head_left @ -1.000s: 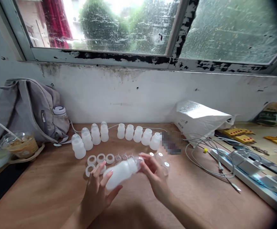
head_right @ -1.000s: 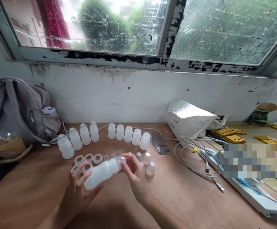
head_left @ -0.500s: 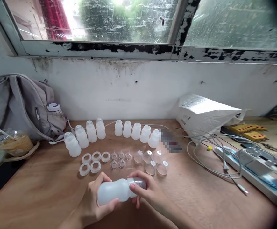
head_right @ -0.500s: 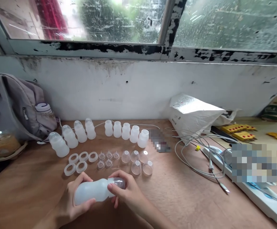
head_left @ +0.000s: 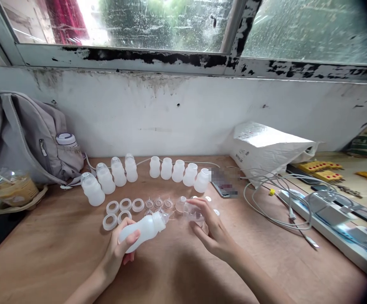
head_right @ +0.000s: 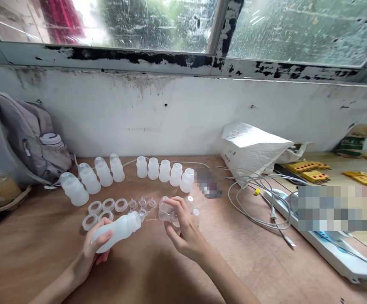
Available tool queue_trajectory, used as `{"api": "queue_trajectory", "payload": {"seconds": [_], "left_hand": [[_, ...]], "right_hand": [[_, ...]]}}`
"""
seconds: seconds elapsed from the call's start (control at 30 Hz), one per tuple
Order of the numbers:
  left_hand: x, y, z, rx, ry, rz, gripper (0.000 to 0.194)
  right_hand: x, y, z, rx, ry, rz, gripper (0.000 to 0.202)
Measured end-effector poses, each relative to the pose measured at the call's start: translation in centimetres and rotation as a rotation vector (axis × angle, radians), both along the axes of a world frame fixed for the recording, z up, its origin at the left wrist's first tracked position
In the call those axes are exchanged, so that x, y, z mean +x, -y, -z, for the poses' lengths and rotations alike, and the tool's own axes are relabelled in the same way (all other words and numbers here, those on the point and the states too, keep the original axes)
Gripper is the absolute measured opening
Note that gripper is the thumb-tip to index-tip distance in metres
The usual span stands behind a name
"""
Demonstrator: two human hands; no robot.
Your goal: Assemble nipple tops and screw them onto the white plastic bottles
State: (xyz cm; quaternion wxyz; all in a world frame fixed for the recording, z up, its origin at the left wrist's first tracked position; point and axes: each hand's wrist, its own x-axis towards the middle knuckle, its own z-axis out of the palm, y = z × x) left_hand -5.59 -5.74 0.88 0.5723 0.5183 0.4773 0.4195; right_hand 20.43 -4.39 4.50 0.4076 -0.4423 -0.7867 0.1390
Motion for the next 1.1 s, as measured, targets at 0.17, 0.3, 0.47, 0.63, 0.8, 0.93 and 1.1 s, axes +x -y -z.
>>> {"api": "queue_trajectory", "payload": {"seconds": [0.17,0.3,0.47,0.63,0.8,0.93,1.1], "left_hand": [[0.3,0.0,-0.2,-0.009,-0.032,0.014,0.037],[0.8,0.0,-0.2,-0.026,-0.171,-0.007,0.038],[1.6,0.3,-0.9,-0.019,-0.318,-0.088,0.038],[1.9,0.8,-1.5,0.007,-0.337,-0.155,0.037],[1.6,0.7,-1.4,0.003,-0.287,-0.128,0.038],[1.6,0.6,-1.0,0.008,-0.209,-0.148,0.041],[1.7,0.8,-0.9,0.027,-0.177,-0.151,0.041]], "right_hand": [[-0.2,-0.1,0.7,0.071,0.031,0.021,0.022],[-1.9,0.7,1.5,-0.096,0.077,0.086,0.017],[-3.8,1.6,3.7,-0.184,0.167,0.032,0.022],[-4.1,1.5,5.0,-0.185,0.083,0.038,0.035],[-3.8,1.3,4.3,-0.140,0.107,0.077,0.026],[-2.8,0.6,4.0,0.001,0.202,0.170,0.029],[-2.1,0.0,4.1,0.066,0.410,0.313,0.026]]}}
